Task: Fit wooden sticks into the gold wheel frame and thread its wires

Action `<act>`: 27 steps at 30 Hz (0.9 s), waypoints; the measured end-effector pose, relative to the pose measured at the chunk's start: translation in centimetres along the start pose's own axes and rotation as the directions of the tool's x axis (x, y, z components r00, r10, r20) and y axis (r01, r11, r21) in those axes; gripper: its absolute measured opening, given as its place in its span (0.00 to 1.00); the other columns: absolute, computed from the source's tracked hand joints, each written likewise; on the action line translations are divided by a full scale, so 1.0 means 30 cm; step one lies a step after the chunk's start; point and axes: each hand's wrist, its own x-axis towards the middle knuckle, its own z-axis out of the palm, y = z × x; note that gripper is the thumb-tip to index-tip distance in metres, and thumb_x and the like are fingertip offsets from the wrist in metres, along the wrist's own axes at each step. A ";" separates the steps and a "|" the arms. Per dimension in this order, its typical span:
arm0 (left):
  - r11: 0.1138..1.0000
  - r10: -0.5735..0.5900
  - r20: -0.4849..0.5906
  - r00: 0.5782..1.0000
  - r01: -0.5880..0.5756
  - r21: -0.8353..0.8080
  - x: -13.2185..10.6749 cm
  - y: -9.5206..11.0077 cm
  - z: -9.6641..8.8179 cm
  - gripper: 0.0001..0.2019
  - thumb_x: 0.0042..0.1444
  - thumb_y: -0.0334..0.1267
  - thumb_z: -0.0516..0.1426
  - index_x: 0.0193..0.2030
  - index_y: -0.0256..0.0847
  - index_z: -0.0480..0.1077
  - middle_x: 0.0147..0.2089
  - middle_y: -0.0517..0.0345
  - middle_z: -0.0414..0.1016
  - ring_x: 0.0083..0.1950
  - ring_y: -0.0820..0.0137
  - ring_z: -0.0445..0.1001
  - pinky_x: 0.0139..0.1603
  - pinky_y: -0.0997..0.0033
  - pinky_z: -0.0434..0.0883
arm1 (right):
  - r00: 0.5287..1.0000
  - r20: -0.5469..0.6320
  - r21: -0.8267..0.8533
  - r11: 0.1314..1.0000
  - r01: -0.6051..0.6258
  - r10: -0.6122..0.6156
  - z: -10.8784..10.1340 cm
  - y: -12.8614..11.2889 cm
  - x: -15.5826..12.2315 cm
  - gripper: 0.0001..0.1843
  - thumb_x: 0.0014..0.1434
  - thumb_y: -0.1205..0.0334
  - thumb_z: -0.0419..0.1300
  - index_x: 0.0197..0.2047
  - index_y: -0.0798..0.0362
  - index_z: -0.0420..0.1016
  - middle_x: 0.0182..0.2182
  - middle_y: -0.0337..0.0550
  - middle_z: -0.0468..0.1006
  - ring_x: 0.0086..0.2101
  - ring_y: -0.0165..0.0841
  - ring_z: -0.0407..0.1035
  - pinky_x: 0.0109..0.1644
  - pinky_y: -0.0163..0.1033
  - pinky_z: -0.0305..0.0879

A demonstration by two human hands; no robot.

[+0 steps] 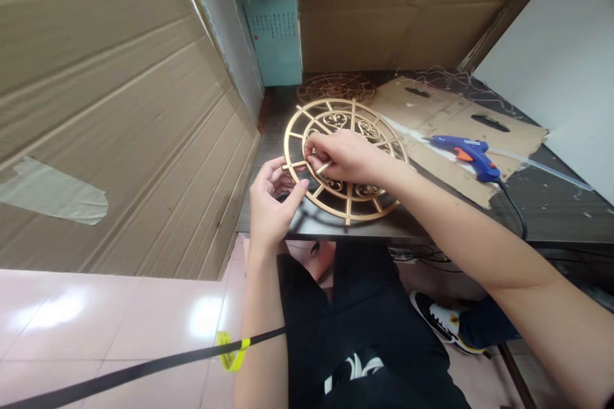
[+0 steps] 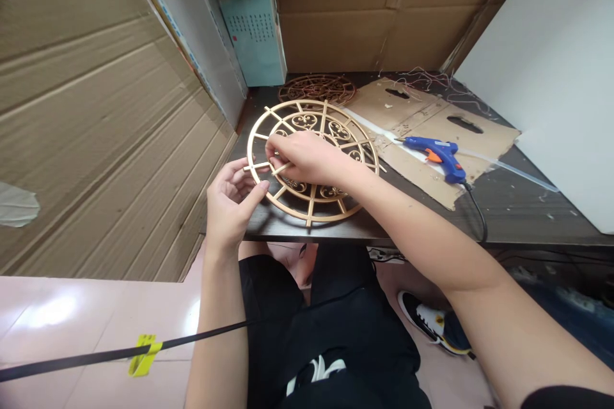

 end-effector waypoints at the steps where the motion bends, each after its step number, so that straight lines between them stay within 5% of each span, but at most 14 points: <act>1: 1.000 -0.002 -0.004 1.000 0.002 -0.007 0.000 -0.001 0.000 0.23 0.56 0.40 0.71 0.57 0.42 0.73 0.53 0.48 0.84 0.45 0.64 0.83 0.50 0.61 0.78 | 1.000 -0.005 0.015 1.000 0.003 -0.003 0.001 0.001 0.000 0.07 0.64 0.68 0.57 0.44 0.53 0.74 0.22 0.34 0.69 0.25 0.31 0.58 0.36 0.37 0.52; 27: 0.999 -0.018 -0.014 1.000 0.018 -0.039 0.004 0.000 0.002 0.23 0.55 0.38 0.71 0.56 0.40 0.73 0.52 0.49 0.85 0.43 0.68 0.83 0.45 0.68 0.77 | 1.000 0.005 0.075 0.997 0.004 -0.005 0.010 0.004 -0.003 0.09 0.60 0.71 0.59 0.44 0.54 0.72 0.23 0.33 0.68 0.26 0.29 0.57 0.37 0.36 0.51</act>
